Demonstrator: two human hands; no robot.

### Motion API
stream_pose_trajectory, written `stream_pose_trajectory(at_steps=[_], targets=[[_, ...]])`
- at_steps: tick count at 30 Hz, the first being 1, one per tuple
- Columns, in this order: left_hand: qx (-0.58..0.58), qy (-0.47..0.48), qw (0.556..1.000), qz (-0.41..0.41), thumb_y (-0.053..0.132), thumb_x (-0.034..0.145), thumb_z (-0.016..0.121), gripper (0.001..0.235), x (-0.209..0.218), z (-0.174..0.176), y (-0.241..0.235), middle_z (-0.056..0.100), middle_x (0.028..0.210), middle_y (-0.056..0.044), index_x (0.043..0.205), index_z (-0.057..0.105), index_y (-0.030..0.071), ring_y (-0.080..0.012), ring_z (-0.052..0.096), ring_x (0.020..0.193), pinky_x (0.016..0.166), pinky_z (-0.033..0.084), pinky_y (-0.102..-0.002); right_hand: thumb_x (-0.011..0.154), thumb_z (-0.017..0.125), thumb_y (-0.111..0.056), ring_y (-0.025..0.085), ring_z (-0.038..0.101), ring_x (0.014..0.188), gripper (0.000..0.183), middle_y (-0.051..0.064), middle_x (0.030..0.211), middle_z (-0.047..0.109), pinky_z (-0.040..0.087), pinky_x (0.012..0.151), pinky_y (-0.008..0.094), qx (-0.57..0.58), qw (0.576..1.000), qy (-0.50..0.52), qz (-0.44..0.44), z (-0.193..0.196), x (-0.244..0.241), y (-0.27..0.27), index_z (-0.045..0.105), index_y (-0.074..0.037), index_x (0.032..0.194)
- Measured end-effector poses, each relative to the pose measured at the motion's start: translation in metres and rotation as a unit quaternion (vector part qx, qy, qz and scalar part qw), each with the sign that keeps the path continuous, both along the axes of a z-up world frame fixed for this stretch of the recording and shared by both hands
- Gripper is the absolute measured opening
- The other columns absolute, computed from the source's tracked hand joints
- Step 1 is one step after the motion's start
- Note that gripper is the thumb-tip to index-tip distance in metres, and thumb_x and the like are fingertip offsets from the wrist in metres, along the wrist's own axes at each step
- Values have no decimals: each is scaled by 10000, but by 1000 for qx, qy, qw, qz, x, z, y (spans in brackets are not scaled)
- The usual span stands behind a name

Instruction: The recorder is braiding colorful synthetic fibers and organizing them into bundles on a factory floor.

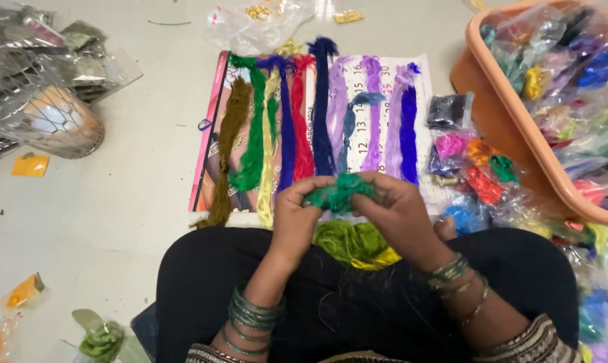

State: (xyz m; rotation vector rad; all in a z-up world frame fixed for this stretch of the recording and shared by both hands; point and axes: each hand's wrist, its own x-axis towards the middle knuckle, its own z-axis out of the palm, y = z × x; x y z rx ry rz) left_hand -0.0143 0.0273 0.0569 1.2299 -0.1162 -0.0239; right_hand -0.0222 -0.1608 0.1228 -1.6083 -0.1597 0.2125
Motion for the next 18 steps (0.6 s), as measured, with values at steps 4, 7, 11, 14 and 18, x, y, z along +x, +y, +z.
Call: stream_pose_trajectory(at_steps=[4,7,11,14,18], targets=[[45,-3,990,135,63,989,640,107,-2,13,3,600,859,15,1064,714,42,-98,514,773,685,414,-254,998,734,-40,164,486,643,308,139,854,668,363,551,286,-98,990,60,-83,-14,4,-13,744,59,1289],[308,-195,916,168,82,940,673,53,-19,75,5,626,924,-25,987,689,64,-192,616,924,836,478,-332,885,745,-7,67,613,706,352,23,907,732,470,576,209,-66,995,26,-74,-2,1,-5,685,11,1231],[404,-235,869,163,182,825,792,210,-26,82,-8,641,938,-85,998,736,77,-311,592,962,823,438,-418,901,707,7,37,700,868,310,2,1004,740,584,786,184,37,999,1,-28,-7,-2,-5,627,8,1200],[420,-242,857,175,165,842,775,189,-20,71,-2,662,949,-71,1010,732,87,-312,603,973,855,467,-417,906,737,5,43,671,834,286,21,976,729,556,732,193,-8,1000,-27,-12,-7,0,-4,677,25,1186],[391,-231,880,143,120,907,738,115,-16,61,3,692,953,-64,1010,740,68,-275,628,967,860,485,-391,900,726,-20,52,651,817,256,13,982,703,545,706,205,-123,989,-88,1,-3,-2,-7,724,-13,1155]])
